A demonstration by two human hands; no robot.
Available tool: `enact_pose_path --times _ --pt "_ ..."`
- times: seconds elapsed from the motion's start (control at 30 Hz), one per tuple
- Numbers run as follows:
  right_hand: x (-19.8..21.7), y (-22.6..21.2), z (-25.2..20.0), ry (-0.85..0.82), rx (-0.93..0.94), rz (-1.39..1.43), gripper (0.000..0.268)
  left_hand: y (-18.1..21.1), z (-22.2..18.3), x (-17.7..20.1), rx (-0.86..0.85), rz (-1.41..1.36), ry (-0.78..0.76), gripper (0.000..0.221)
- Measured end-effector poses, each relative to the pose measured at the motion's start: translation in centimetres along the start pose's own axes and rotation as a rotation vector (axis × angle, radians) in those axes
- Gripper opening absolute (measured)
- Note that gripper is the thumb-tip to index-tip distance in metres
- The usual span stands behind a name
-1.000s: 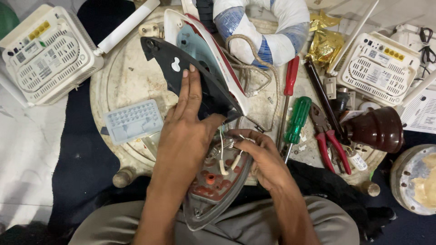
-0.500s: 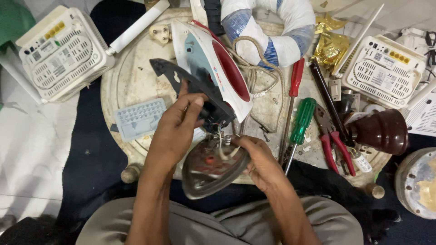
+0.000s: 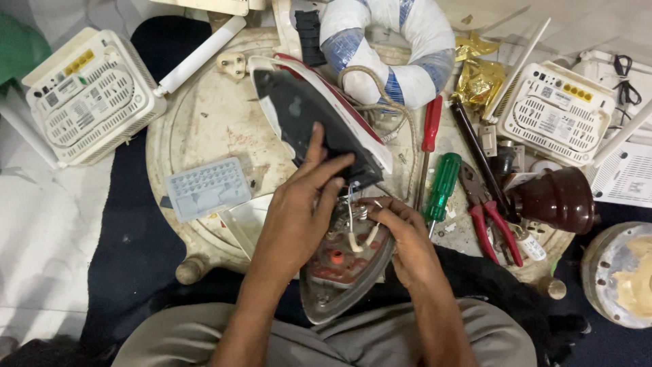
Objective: The person disassembles a clothes iron, manipulates internal wires and components using a screwdriver, and reassembles the casing. The person handles the iron's base, casing, and internal parts while seated on the floor.
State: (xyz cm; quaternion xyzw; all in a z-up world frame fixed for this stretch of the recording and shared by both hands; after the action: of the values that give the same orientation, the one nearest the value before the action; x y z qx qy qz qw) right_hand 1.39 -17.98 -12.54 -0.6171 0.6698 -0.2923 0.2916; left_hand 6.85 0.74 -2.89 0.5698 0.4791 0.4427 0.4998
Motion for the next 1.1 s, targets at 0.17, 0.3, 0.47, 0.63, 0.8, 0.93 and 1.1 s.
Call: enact_pose_path --times 0.17,0.3,0.47,0.63,0.8,0.93,1.1 --pt "-0.9 1.1 -0.2 0.074 0.001 -0.165 0.029 1.3 -1.0 1.5 -0.116 0.29 0.112 0.028" --pt "-1.2 1.6 -0.9 0.097 0.013 -0.159 0.034 0.2 -1.8 2.2 0.021 0.313 0.082 0.031" --pt "-1.5 1.3 -1.4 0.168 0.104 -0.29 0.039 -0.7 -1.2 0.6 0.033 0.36 -0.011 0.028" --pt "-2.7 2.3 -2.0 0.203 0.063 -0.316 0.038 -2.8 -0.6 0.2 0.148 0.231 -0.033 0.024" --pt "-4.6 2.3 -2.8 0.132 0.147 -0.227 0.039 -1.3 0.2 -0.3 -0.069 0.403 0.016 0.014" --pt "-4.7 2.4 -2.6 0.12 0.12 -0.204 0.042 -1.1 0.3 -0.6 -0.095 0.474 0.019 0.01" --pt "-4.9 1.2 -3.2 0.105 0.188 -0.155 0.044 0.2 0.9 0.1 -0.093 0.37 0.057 0.008"
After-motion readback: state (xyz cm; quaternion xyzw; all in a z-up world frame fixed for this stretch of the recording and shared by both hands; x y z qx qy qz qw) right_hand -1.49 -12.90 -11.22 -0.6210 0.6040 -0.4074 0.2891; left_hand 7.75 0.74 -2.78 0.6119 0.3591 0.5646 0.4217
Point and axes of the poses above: each hand's wrist, its own z-axis towards the middle knuckle, its own x-axis out of the back of the hand, y = z × x, the point moved 8 cm from there along z, towards the middle knuckle, and after that the axes turned 13 degrees about -z, right-handed, at the moved point
